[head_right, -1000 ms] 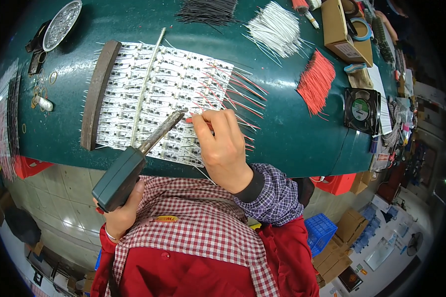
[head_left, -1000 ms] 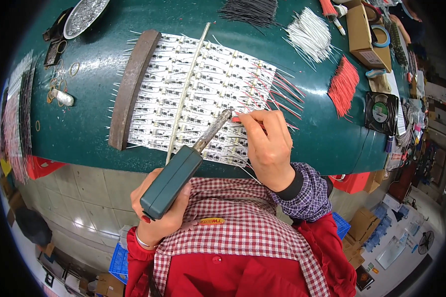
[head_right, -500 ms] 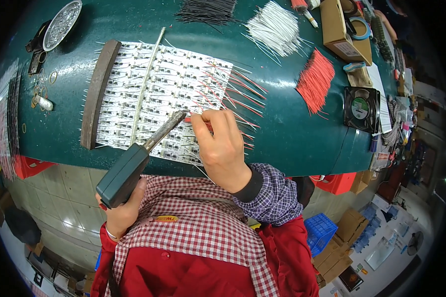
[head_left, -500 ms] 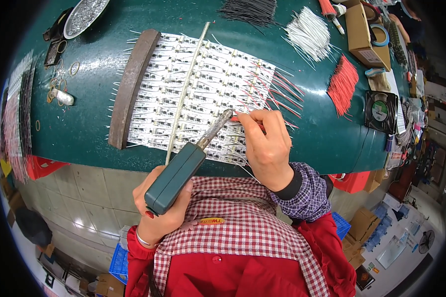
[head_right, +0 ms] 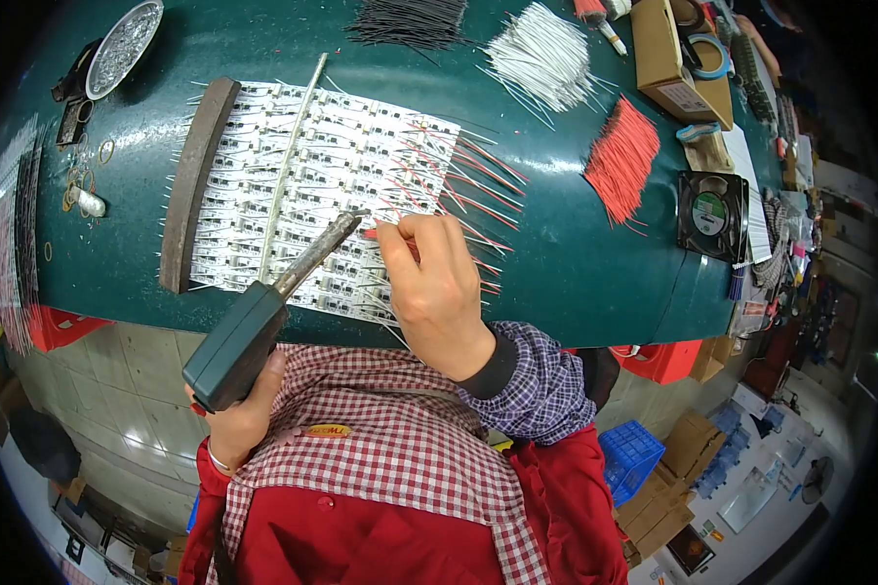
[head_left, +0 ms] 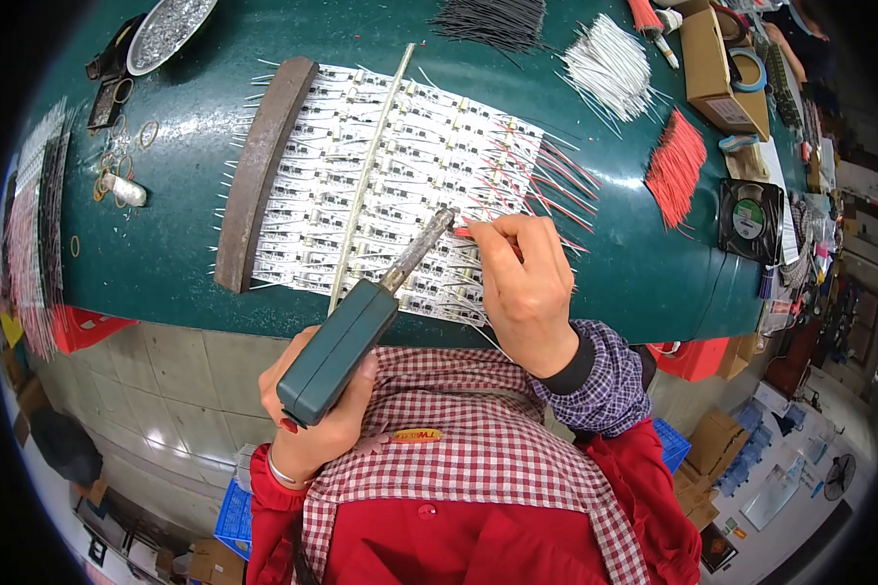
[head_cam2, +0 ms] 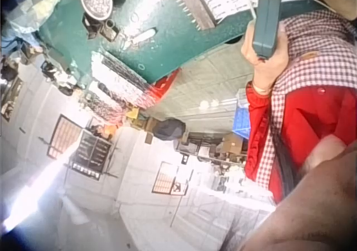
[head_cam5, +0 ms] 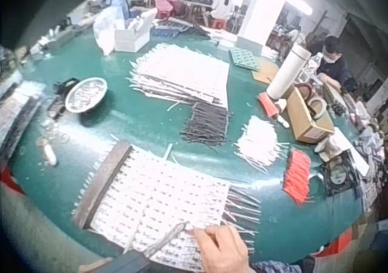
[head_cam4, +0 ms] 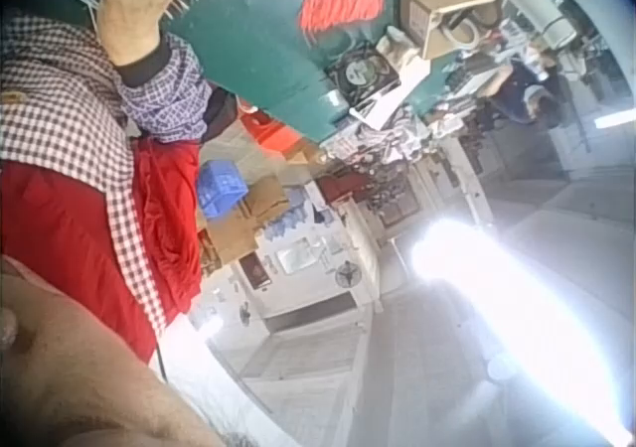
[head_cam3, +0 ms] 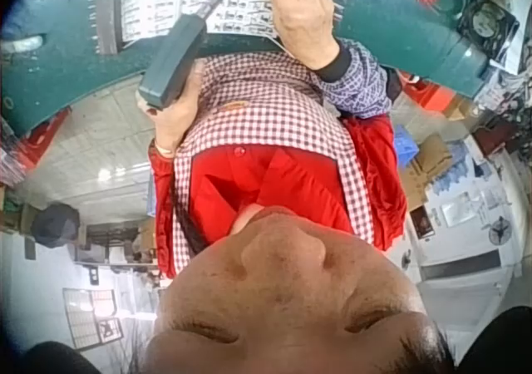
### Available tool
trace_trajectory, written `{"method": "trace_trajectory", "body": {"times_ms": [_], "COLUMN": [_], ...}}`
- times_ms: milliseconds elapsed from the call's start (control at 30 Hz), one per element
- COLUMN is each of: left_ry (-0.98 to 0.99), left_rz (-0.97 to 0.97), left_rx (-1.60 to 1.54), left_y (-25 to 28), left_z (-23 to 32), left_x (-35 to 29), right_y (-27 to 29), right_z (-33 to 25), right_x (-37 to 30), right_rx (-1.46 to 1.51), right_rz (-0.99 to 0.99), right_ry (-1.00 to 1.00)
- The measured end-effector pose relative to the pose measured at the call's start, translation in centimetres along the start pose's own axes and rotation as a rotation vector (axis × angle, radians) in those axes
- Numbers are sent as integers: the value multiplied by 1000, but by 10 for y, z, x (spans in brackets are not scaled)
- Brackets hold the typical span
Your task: The person solders wires onto a circuit board panel using a soldering tool, grabbing wires from bundles on the table and attaching them onto the board terminals by hand.
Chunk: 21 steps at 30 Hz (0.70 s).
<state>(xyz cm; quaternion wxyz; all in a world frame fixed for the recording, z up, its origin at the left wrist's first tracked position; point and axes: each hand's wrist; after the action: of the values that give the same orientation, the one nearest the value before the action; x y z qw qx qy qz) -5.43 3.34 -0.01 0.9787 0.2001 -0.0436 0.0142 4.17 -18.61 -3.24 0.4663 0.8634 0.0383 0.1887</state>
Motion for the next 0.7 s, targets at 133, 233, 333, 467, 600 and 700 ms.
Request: {"method": "trace_trajectory", "body": {"times_ms": [133, 233, 333, 467, 600, 700], "left_ry": [-4, -18, -18, -2, -38, 11], "left_rz": [-16, -27, -34, -35, -59, -60], "left_rx": [18, 30, 28, 3, 30, 15], "left_y": [2, 2, 2, 1, 1, 0], "left_z": [2, 2, 1, 0, 0, 1], "left_x": [1, 2, 1, 0, 2, 3], "right_y": [-1, -2, -1, 0, -1, -1], "right_z": [1, 3, 3, 2, 2, 2], "right_x": [0, 0, 0, -1, -1, -1], "right_rx": [-31, -20, -6, 1, 10, 5], "right_rz": [26, 28, 20, 13, 0, 5], "right_ry": [15, 19, 24, 14, 10, 10]}}
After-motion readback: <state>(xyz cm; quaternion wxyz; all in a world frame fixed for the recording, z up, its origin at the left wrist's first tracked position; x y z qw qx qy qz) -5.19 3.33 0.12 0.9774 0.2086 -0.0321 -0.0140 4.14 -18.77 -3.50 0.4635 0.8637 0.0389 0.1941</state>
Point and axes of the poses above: each hand's wrist, its own x-axis towards the middle knuckle, its own y-axis out of the back of the hand, z = x × y, and after that the axes turned 11 degrees about -y, right-handed
